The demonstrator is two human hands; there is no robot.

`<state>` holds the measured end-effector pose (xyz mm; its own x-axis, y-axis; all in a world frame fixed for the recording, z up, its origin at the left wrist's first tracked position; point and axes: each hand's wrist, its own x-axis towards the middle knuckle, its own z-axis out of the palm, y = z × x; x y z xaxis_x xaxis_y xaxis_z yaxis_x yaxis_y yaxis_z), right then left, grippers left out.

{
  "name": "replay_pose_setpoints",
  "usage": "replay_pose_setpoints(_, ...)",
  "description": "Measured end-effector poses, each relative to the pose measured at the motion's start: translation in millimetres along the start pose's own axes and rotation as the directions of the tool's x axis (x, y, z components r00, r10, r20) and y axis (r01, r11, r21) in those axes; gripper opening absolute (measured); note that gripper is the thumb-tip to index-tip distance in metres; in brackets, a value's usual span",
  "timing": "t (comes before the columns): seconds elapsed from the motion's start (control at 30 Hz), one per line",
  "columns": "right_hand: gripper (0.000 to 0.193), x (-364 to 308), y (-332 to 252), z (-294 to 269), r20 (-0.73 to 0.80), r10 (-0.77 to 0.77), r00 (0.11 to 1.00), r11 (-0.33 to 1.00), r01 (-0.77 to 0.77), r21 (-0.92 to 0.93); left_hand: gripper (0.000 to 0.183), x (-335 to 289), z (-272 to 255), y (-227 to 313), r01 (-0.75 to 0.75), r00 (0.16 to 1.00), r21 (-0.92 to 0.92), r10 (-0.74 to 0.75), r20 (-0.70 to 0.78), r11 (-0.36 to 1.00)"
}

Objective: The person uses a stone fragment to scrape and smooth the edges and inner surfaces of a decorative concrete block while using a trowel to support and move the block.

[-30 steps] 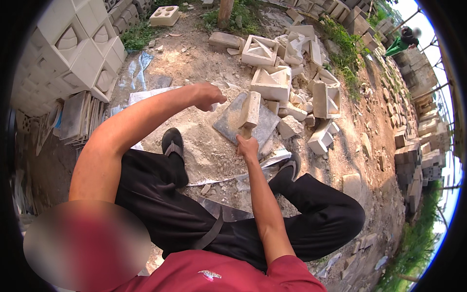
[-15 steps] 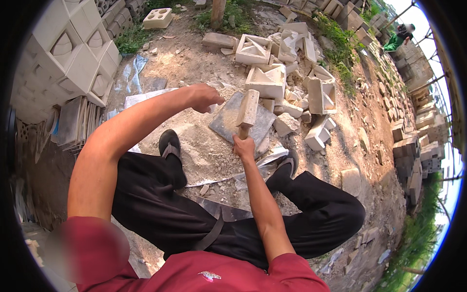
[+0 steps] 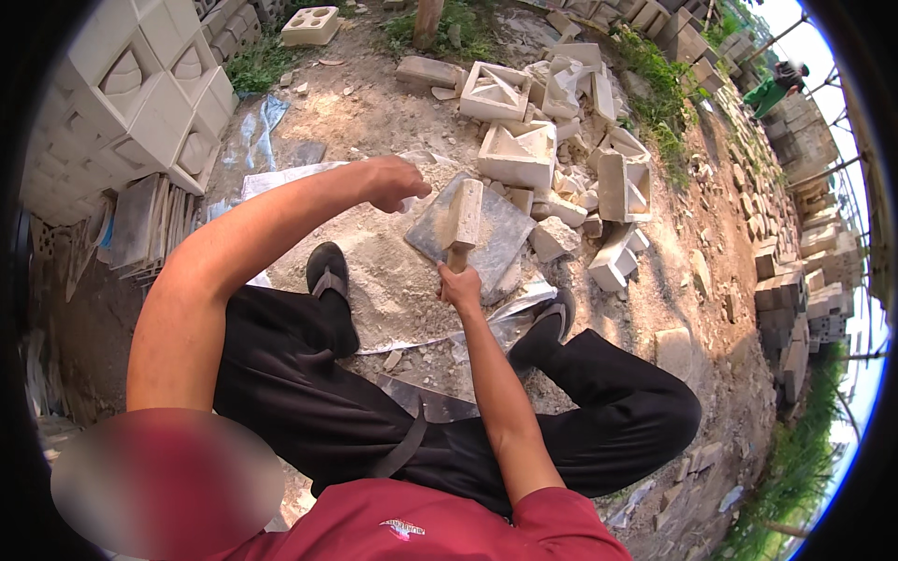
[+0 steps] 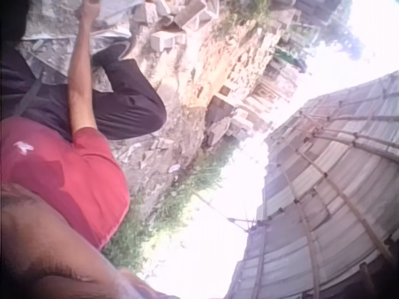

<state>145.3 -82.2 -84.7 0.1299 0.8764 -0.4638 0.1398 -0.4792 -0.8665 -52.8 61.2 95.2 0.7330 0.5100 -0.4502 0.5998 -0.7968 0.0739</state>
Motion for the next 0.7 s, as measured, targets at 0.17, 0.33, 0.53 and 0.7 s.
replay_pose_setpoints(0.17,0.041,-1,-7,-12,0.020,-0.024,1.000,0.920,0.029,-0.390,0.041,-2,-4,6,0.002,0.999,-0.024,-0.003,-0.050,1.000)
replay_pose_setpoints(0.33,0.035,-3,-29,-5,-0.034,-0.084,0.996,0.971,0.075,-0.226,0.041,-2,2,5,-0.015,0.999,-0.034,0.013,-0.036,0.999)
replay_pose_setpoints(0.53,0.031,23,15,-40,0.005,0.088,0.996,0.979,-0.086,-0.186,0.039,8,-8,9,-0.034,0.998,0.011,0.034,-0.043,0.999)
replay_pose_setpoints(0.7,0.031,18,-7,-23,-0.139,-0.065,0.988,0.992,0.049,-0.116,0.038,-9,4,9,0.016,1.000,-0.062,-0.016,0.006,0.998)
